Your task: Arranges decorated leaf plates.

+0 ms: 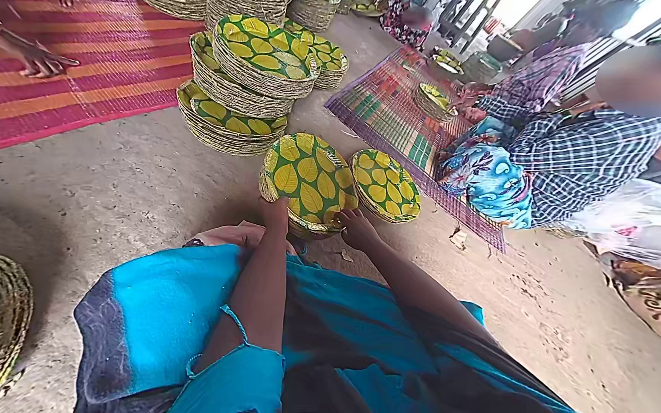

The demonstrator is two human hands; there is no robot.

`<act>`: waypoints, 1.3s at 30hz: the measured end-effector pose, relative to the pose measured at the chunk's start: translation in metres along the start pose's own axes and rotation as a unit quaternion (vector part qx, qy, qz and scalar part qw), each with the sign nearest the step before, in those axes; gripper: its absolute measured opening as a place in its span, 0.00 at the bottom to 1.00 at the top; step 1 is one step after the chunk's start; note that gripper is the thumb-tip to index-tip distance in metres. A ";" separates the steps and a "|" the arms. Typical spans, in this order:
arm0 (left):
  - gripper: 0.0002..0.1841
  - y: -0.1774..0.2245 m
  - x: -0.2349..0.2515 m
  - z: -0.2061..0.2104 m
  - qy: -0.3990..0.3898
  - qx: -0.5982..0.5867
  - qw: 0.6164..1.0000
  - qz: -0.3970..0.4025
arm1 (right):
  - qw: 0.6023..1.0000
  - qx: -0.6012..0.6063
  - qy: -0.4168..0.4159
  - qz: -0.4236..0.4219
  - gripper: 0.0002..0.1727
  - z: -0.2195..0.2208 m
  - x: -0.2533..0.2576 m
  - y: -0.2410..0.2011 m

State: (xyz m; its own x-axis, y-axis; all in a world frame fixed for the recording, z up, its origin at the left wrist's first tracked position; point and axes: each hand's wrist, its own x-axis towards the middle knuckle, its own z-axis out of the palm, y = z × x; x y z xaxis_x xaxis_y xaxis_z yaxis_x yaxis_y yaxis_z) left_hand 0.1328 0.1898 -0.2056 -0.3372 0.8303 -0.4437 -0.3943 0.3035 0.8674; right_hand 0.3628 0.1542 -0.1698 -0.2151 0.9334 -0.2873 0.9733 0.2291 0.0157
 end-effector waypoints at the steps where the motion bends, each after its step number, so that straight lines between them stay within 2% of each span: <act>1: 0.42 0.000 0.000 0.000 0.002 -0.001 1.000 -0.001 | 1.000 0.000 0.000 0.000 0.29 0.000 0.000 0.000; 39: 0.45 -0.001 0.000 0.000 0.000 0.003 1.000 0.000 | 1.000 -0.004 -0.008 0.009 0.31 -0.002 -0.001 -0.003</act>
State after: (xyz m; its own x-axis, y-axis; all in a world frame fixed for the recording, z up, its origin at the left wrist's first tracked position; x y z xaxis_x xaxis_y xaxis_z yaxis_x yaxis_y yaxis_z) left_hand 0.1332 0.1898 -0.2068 -0.3383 0.8300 -0.4435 -0.3890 0.3058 0.8690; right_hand 0.3595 0.1533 -0.1682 -0.1967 0.9325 -0.3028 0.9762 0.2152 0.0285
